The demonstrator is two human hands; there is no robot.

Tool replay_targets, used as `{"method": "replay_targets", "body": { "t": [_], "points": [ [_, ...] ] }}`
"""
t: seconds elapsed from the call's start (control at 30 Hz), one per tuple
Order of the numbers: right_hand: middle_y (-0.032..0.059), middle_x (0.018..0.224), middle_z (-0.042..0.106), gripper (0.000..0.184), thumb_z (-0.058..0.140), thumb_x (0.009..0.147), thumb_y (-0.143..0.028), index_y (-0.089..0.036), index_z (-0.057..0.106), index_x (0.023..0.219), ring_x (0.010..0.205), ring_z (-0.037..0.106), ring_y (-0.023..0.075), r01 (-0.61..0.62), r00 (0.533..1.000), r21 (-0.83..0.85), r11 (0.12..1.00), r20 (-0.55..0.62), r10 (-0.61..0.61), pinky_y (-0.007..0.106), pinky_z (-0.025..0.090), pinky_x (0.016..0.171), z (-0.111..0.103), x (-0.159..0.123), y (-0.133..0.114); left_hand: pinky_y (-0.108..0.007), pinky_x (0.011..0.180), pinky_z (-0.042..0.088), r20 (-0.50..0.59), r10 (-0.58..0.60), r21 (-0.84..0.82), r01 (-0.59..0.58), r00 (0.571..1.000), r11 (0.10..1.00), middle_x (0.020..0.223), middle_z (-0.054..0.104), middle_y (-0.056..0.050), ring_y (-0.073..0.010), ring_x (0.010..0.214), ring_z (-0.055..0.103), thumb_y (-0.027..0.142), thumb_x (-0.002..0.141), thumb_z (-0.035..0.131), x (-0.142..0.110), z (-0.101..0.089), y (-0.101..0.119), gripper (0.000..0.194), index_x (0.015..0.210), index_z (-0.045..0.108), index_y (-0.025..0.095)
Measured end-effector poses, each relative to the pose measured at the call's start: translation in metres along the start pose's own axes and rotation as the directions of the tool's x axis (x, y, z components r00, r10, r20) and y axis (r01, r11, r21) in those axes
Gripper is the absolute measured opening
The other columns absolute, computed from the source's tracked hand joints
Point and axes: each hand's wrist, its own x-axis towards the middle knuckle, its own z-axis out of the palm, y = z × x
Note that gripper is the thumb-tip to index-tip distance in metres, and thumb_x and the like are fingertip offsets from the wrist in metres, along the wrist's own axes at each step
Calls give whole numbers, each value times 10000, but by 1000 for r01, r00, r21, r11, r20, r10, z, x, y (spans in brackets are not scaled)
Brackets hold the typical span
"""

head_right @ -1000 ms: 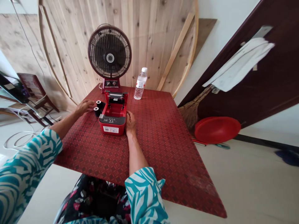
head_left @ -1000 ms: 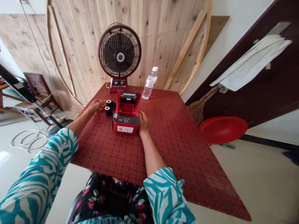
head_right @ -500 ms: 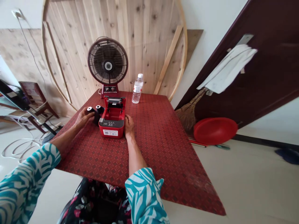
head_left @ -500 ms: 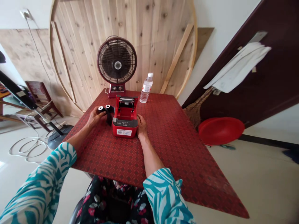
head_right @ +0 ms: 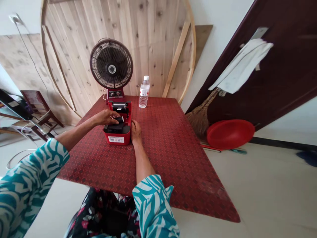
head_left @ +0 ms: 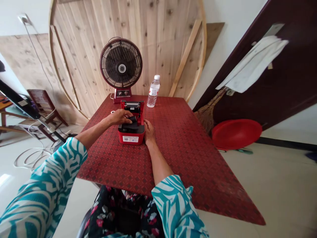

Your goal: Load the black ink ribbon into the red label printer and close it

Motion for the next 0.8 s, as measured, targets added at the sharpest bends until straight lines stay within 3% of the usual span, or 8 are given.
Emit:
{"method": "replay_targets", "body": {
  "t": [0.13, 0.3, 0.43, 0.5, 0.57, 0.7, 0.73, 0.8],
  "points": [
    [51, 1102, 742, 335, 500, 814, -419, -235, 707, 1002, 1075, 634, 204, 2, 1000, 18, 1000, -10, -1, 412, 459, 1042, 1, 1, 0, -254, 799, 493, 155, -63, 199, 32, 986, 979, 923, 775, -20, -223, 934, 706, 165, 675, 712, 21, 6, 6, 212, 866, 768, 239],
    [55, 1090, 740, 324, 504, 810, -418, -238, 709, 984, 1067, 635, 207, 0, 1000, 8, 1000, -13, 0, 414, 460, 1039, 1, 1, 1, -281, 836, 463, 178, -127, 407, 44, 976, 912, 886, 783, -13, -253, 976, 703, 123, 652, 679, 35, 13, 13, 196, 747, 768, 268],
    [52, 1101, 736, 338, 498, 815, -436, -239, 707, 993, 1078, 630, 203, 4, 1000, 14, 1000, -21, -4, 405, 462, 1036, 1, 0, 0, -252, 791, 474, 220, -120, 248, 64, 968, 967, 842, 779, 0, -224, 909, 700, 161, 653, 694, 31, 9, 11, 122, 713, 753, 249],
    [49, 1099, 738, 335, 503, 816, -442, -240, 707, 990, 1079, 629, 202, 5, 1000, 13, 1000, -18, -5, 405, 459, 1040, 1, 0, 1, -250, 773, 487, 117, -46, 78, 37, 992, 996, 835, 770, -7, -201, 845, 693, 232, 714, 681, 19, 8, 6, 83, 760, 750, 223],
    [51, 1103, 738, 337, 502, 820, -446, -240, 706, 992, 1082, 630, 205, 2, 1000, 7, 1000, -12, -2, 408, 457, 1041, 1, 1, 1, -260, 750, 497, -120, -39, -38, 34, 992, 999, 797, 745, -20, -187, 781, 678, 291, 785, 640, 3, 9, 1, 137, 798, 732, 190],
    [72, 1143, 727, 373, 479, 845, -464, -226, 697, 1031, 1108, 632, 211, 1, 1000, -4, 1000, -11, -1, 414, 452, 1050, 0, 0, 1, -304, 795, 514, -589, -146, -192, 38, 795, 981, 889, 720, -51, -204, 850, 670, 392, 883, 583, -16, 13, -2, 261, 966, 670, 160],
    [76, 1153, 725, 386, 469, 855, -472, -223, 694, 1044, 1119, 631, 210, 0, 1000, 0, 1000, -18, 0, 417, 451, 1056, 0, 0, 1, -314, 837, 513, -620, -140, -224, -3, 772, 974, 966, 721, -61, -210, 914, 670, 412, 902, 570, -17, 13, -2, 300, 1050, 650, 163],
    [76, 1157, 726, 410, 446, 879, -495, -226, 687, 1073, 1125, 636, 207, -8, 999, 23, 1000, -31, 9, 427, 456, 1057, 0, -1, 3, -325, 914, 500, -601, -103, -276, -85, 793, 957, 1102, 707, -77, -218, 1036, 654, 426, 923, 556, -15, 11, -2, 384, 1208, 595, 170]
  ]
}}
